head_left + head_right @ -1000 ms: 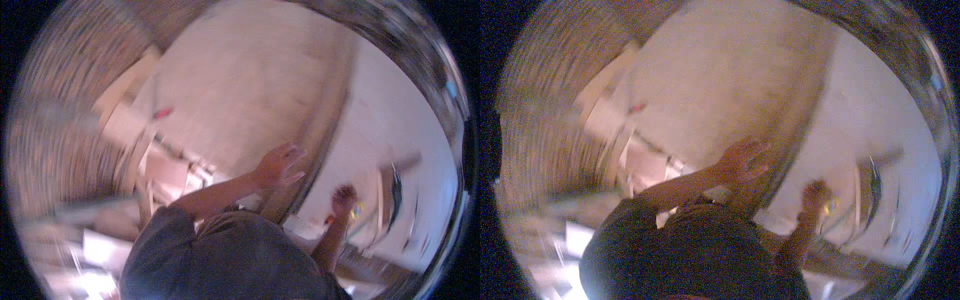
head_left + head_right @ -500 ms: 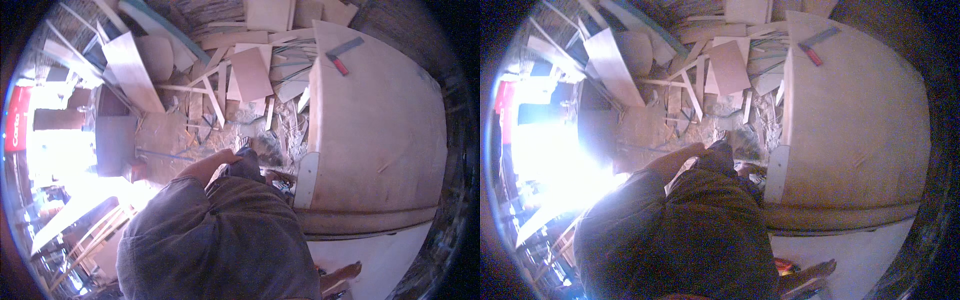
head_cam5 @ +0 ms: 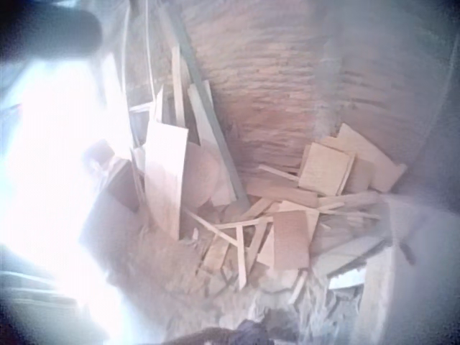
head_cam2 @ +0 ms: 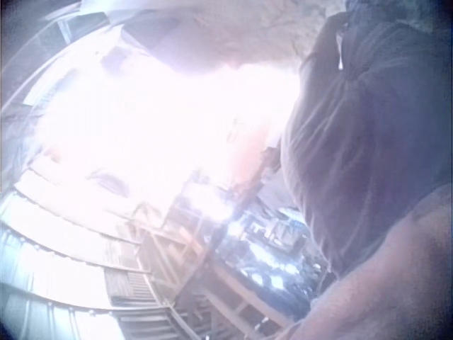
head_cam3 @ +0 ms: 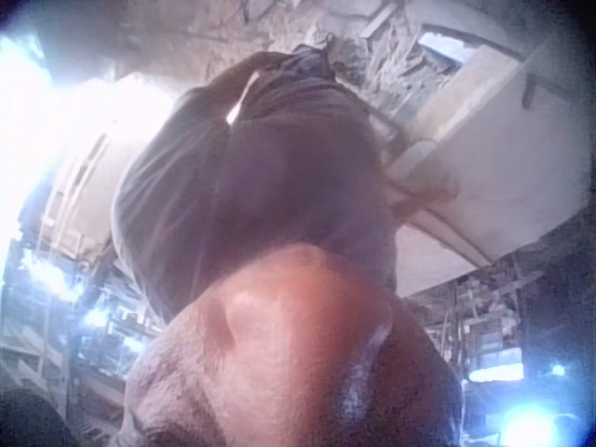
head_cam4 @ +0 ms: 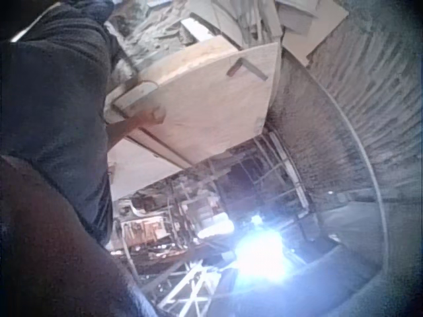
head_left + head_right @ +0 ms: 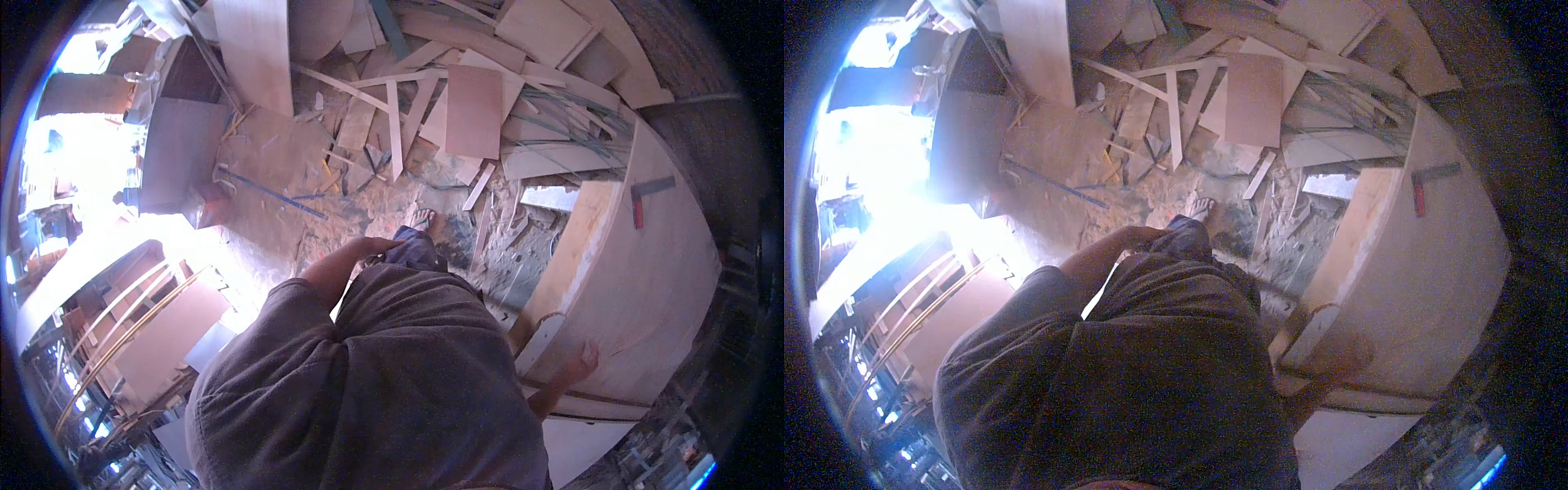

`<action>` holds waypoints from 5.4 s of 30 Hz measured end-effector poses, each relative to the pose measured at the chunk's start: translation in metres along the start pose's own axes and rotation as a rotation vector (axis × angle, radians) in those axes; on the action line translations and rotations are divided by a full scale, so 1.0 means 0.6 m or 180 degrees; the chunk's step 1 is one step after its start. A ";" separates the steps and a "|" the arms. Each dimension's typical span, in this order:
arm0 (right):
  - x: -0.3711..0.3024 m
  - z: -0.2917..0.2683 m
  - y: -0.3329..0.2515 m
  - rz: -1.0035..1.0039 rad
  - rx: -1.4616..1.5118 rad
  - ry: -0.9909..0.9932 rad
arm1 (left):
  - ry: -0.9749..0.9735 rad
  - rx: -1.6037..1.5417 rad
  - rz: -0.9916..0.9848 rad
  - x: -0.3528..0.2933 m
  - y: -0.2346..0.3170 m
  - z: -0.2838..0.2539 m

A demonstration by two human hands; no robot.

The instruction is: The person assembles a white wooden cabinet by inserting a shelf, measuring the interior with a tape measure, and fitting a back panel. They use a hammer to secure parts and handle various wooden components on a cluttered workshop floor.

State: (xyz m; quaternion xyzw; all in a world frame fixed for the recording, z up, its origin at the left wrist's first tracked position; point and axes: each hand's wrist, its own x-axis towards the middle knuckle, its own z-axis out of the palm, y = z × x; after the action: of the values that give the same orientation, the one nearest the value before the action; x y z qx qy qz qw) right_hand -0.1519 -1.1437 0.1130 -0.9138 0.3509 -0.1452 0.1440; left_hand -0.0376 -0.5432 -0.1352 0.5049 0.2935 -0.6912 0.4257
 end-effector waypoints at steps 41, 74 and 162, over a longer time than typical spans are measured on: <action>0.228 0.531 -0.320 0.0391 0.1123 -0.3536 | 0.0791 -0.1162 0.0345 -0.178 0.042 -0.098; -0.027 0.589 -0.444 0.2051 0.1010 -0.3496 | 0.0440 -0.1171 0.0273 -0.176 -0.045 -0.289; -0.920 0.087 -1.577 -0.5140 0.0314 -0.6441 | 0.2567 -0.5796 -0.0612 0.053 -0.374 0.254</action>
State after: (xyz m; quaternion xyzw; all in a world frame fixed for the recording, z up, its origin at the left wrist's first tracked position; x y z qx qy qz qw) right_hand 0.0415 -0.0845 0.3201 -0.5629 -0.5662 0.5481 0.2494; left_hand -0.3083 -0.5754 -0.1227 0.1573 0.8732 -0.0115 0.4612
